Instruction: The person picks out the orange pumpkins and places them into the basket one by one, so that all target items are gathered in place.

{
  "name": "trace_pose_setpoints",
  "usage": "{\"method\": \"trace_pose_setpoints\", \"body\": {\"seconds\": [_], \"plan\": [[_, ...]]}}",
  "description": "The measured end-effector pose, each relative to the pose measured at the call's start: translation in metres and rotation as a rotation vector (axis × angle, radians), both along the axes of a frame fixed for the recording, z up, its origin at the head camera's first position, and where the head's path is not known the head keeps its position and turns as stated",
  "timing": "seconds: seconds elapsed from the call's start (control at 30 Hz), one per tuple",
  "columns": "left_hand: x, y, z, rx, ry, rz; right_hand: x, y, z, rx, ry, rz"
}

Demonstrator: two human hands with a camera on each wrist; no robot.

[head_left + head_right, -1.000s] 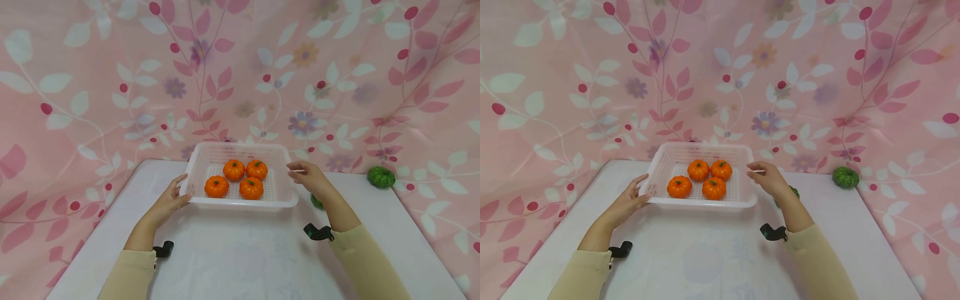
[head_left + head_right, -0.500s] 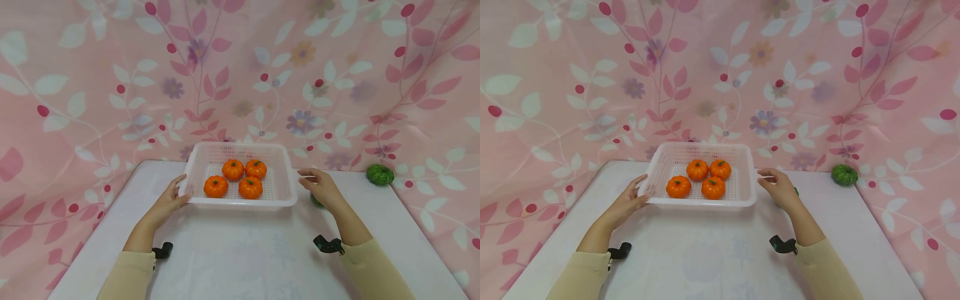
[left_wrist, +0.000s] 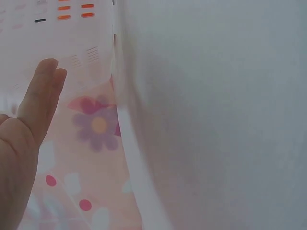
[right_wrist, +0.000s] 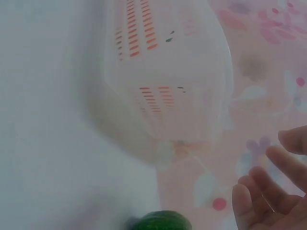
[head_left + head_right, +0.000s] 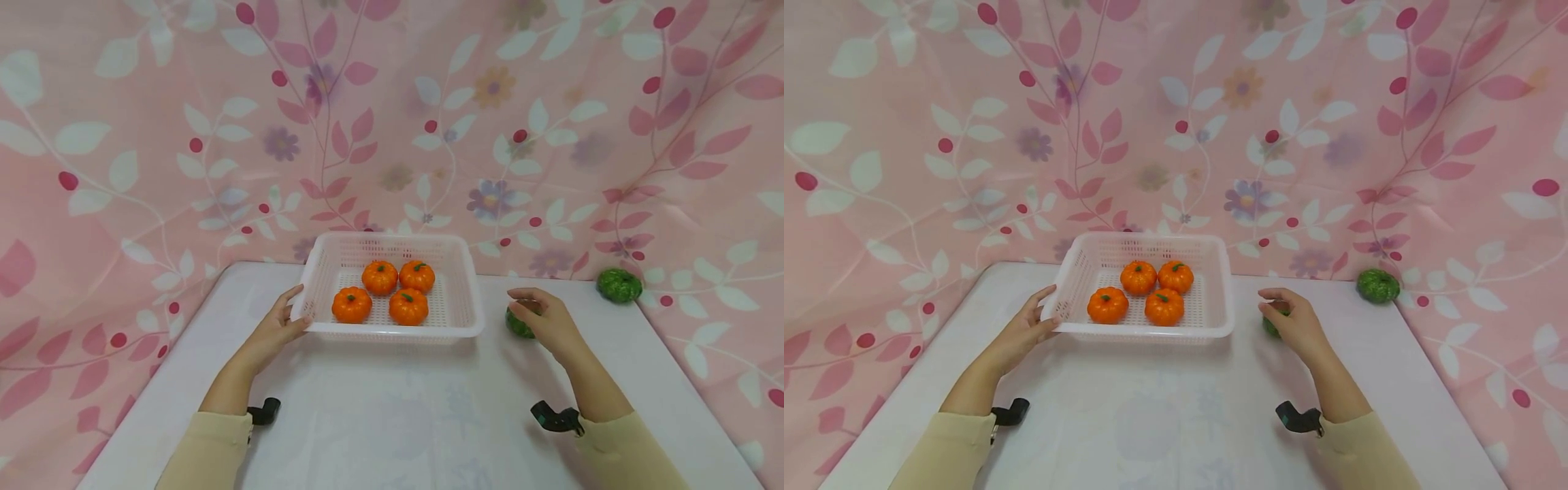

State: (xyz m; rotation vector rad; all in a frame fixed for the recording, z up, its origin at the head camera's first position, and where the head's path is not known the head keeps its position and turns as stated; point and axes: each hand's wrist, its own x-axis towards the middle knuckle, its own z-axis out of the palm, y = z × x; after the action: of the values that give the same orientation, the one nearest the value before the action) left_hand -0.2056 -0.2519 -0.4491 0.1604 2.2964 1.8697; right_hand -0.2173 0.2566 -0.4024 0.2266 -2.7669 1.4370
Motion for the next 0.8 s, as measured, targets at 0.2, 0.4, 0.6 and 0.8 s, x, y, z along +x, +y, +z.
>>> {"method": "trace_pose_setpoints", "body": {"seconds": [0.2,0.4,0.6,0.8], "plan": [[0.003,0.003,0.003,-0.016,-0.009,0.026,0.005,0.012,-0.007,0.038,0.040,-0.019],[0.006,0.007,0.004,-0.022,-0.006,0.051,0.011,0.027,-0.018,0.090,0.086,-0.048],[0.012,0.005,0.005,-0.087,0.028,0.083,0.018,0.038,-0.028,0.100,0.124,-0.068],[0.021,0.000,0.008,-0.124,0.066,0.098,0.024,0.050,-0.031,0.105,0.136,-0.094]]}}
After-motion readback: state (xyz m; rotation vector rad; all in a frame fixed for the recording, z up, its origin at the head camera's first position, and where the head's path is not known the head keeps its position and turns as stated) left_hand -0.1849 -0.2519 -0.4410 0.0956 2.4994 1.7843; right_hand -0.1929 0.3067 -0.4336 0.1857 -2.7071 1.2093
